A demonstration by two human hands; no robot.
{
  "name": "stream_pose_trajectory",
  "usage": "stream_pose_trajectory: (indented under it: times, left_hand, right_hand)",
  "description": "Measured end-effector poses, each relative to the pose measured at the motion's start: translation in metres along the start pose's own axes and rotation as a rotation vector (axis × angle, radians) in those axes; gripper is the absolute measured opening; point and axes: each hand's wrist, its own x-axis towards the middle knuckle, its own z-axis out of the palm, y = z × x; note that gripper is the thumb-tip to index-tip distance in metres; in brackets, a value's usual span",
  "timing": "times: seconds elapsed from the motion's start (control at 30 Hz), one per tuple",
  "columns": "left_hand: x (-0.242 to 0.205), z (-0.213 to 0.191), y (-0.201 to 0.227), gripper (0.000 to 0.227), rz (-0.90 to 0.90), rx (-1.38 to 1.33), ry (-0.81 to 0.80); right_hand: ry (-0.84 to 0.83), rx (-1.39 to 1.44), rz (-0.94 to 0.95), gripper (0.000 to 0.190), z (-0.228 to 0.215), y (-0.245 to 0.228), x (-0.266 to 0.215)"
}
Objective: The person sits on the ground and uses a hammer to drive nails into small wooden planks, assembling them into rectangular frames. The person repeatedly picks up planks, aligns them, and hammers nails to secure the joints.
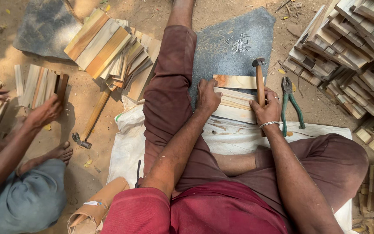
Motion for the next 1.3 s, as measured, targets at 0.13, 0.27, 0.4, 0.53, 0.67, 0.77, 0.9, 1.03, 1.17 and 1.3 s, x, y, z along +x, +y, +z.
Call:
stream_pose_trajectory:
  times: [0.13, 0.27, 0.4, 0.53, 0.67, 0.77, 0.9, 1.03, 1.17, 1.3]
  left_hand:
    - [0.003, 0.002, -0.001, 0.048, -0.012, -0.005, 0.010]
    - [0.001, -0.005, 0.006, 0.047, -0.010, 0.022, -0.019]
    - [-0.010, -0.021, 0.027, 0.062, 0.234, 0.301, -0.052]
    - [-0.030, -0.027, 0.039, 0.106, 0.530, 0.541, -0.286]
    - [-0.034, -0.027, 0.039, 0.117, 0.571, 0.691, -0.396]
    - [-0.033, -0.015, 0.035, 0.117, 0.544, 0.746, -0.402]
    - [-0.032, -0.014, 0.034, 0.116, 0.510, 0.763, -0.452]
    - [-0.030, -0.012, 0.032, 0.113, 0.525, 0.754, -0.427]
    - [-0.037, -0.007, 0.026, 0.114, 0.552, 0.710, -0.371]
    - [-0.034, -0.012, 0.027, 0.114, 0.531, 0.618, -0.410]
  right_hand:
    - [-0.013, -0.003, 0.079, 0.043, -0.002, 0.002, -0.001]
    - [0.006, 0.018, 0.046, 0.044, 0.001, 0.007, -0.002]
    - [0.092, 0.007, -0.029, 0.041, -0.006, 0.005, -0.005]
    - [0.012, 0.242, 0.072, 0.030, -0.036, -0.007, -0.003]
    - [-0.051, 0.149, 0.227, 0.023, -0.067, -0.030, 0.047]
    - [0.045, 0.173, 0.153, 0.022, -0.069, -0.046, 0.086]
    - [-0.472, -0.651, -0.074, 0.015, -0.078, -0.076, 0.122]
    - [-0.584, -0.839, 0.071, 0.027, -0.085, -0.088, 0.132]
    - [-0.371, -0.449, 0.190, 0.025, -0.076, -0.069, 0.124]
    - [-0.728, -0.733, 0.188, 0.018, -0.090, -0.038, 0.109]
